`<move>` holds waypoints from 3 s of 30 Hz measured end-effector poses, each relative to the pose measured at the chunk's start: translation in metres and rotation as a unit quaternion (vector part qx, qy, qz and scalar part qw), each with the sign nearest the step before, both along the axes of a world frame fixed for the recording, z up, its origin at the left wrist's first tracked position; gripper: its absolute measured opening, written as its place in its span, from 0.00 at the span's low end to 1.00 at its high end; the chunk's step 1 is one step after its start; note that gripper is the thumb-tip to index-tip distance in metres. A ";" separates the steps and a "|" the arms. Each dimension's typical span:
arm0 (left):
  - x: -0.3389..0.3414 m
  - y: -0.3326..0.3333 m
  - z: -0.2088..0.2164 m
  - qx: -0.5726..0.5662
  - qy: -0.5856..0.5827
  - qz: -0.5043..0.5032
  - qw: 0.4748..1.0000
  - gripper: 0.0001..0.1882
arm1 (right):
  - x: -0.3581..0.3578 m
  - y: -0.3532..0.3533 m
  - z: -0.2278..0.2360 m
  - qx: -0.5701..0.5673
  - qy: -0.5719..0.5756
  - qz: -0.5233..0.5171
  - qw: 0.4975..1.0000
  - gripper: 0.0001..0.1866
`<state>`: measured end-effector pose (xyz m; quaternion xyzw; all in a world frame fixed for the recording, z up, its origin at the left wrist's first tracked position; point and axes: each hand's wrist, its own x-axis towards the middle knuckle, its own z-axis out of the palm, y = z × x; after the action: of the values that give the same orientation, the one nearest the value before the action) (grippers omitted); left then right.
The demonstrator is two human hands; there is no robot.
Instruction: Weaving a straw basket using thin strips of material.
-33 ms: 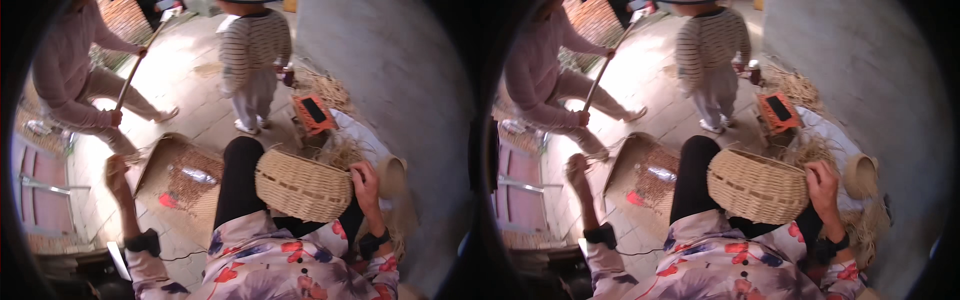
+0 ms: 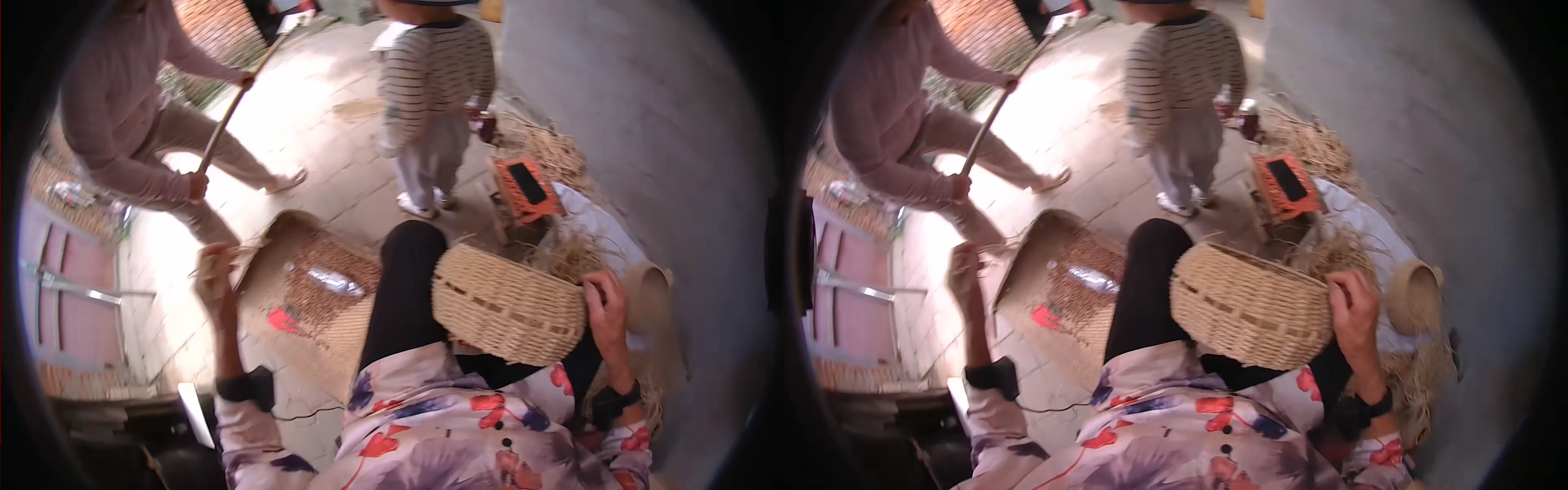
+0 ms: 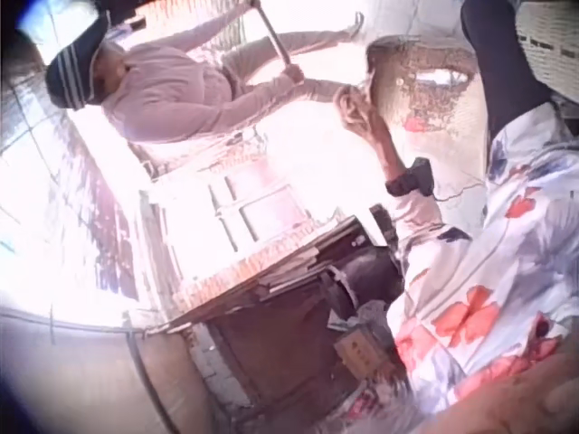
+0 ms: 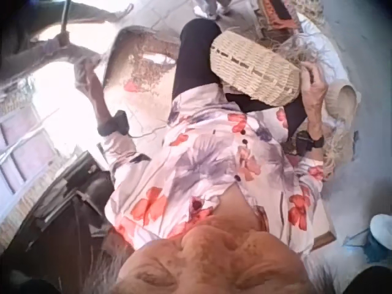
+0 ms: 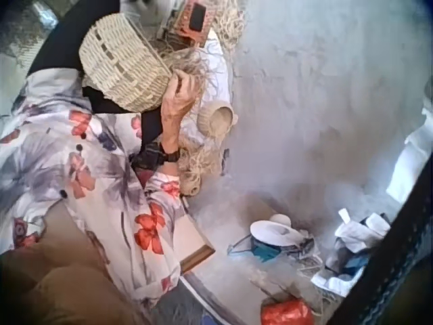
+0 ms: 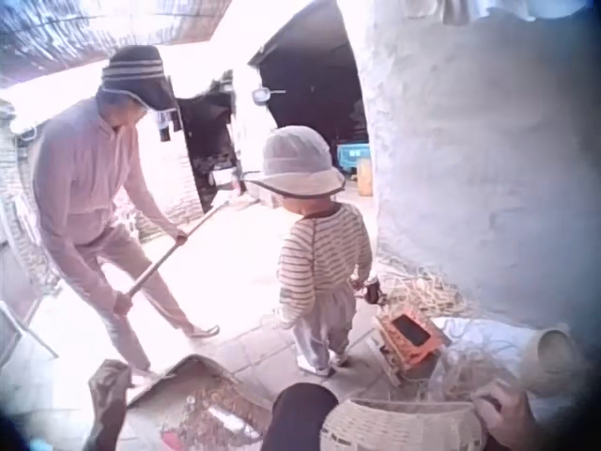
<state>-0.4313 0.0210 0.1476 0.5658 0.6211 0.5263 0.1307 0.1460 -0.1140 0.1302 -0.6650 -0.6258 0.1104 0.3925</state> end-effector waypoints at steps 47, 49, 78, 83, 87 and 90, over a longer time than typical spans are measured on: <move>0.007 0.020 -0.343 -0.383 -0.316 -0.100 0.862 0.14 | -0.041 0.014 0.002 -0.097 0.065 0.047 0.992 0.20; 0.024 0.069 -0.320 -0.274 -0.517 -0.014 0.811 0.13 | -0.042 0.014 0.000 -0.094 0.077 0.046 0.992 0.21; 0.304 0.032 -0.052 -0.214 -0.047 -0.591 0.776 0.22 | -0.022 0.043 0.003 -0.181 0.230 0.129 0.947 0.22; 0.298 0.042 -0.061 -0.215 -0.023 -0.599 0.771 0.24 | -0.013 0.022 -0.007 -0.104 0.213 0.059 0.970 0.23; 0.290 0.053 -0.078 -0.254 -0.125 -0.601 0.747 0.28 | -0.010 0.011 -0.011 -0.063 0.181 -0.022 0.981 0.21; 0.286 0.058 -0.088 -0.291 -0.187 -0.600 0.722 0.29 | -0.015 0.018 -0.005 -0.060 0.060 0.041 0.996 0.21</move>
<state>-0.1449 0.0790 0.0599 0.6446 0.2376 0.2269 0.6903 0.1305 -0.0960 0.1252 -0.6535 -0.6201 0.2035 0.3835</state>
